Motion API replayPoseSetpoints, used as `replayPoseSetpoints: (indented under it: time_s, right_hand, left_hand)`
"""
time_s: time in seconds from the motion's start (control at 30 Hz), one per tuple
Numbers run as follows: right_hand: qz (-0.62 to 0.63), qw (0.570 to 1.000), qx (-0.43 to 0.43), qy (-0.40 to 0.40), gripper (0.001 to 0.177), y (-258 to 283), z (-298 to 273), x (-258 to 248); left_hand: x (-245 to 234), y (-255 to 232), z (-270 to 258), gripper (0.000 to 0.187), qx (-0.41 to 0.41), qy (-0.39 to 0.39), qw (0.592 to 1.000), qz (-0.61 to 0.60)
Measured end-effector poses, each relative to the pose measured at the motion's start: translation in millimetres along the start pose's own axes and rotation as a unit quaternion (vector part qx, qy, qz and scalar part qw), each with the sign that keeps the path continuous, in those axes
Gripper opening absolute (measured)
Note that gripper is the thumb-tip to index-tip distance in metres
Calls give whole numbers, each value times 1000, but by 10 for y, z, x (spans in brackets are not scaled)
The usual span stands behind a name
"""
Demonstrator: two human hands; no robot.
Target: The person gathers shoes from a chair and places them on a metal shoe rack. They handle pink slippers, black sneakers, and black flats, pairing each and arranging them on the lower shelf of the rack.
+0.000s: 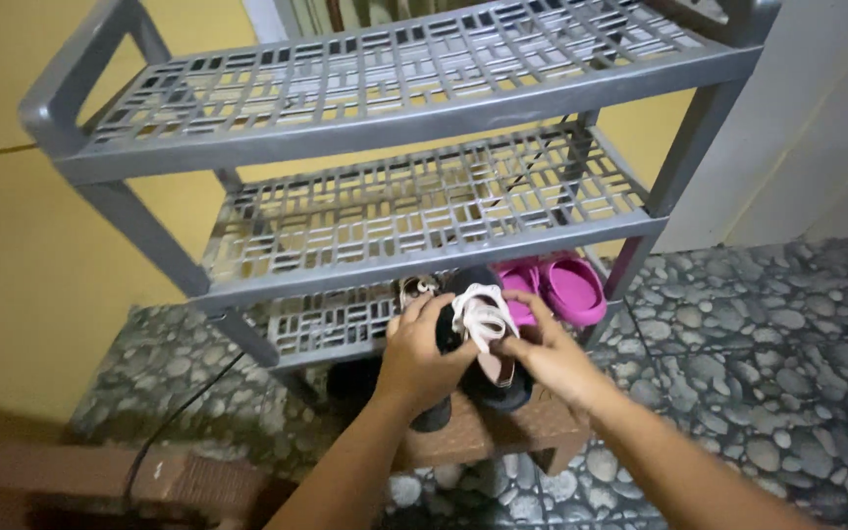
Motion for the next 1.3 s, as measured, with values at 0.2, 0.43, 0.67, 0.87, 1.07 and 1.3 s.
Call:
replayPoseSetpoints:
  time_s: [0.2,0.43,0.67,0.87,1.07,1.3]
  right_hand:
    - [-16,991,117,-65,56,-186,-9,16]
    - [-12,993,96,-65,60,-226,304,71]
    - [-12,995,65,-74,61,-603,781,71]
    - [8,992,67,-104,55,-877,904,81]
    - [4,987,104,-124,58,-794,759,187]
    - [9,985,115,-131,57,-829,752,258]
  left_hand:
    - [470,310,127,64,75,-70,993,50]
    - [526,464,422,70,96,-115,988,39]
    - [643,599,660,60,42,-81,994,57]
    - [958,847,673,65,-6,-2,1000,27]
    - [755,827,589,66,29,-28,999,5]
    - [799,1056,606,43,139,-123,982,35]
Point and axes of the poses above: each hand's wrist, its own z-axis towards the middle knuckle, its own x-axis out of the palm, y = z × x, the point moved 6 cm from there along z, towards the middle knuckle, and after that the axes turned 13 degrees about z, right-handed, at the moved point
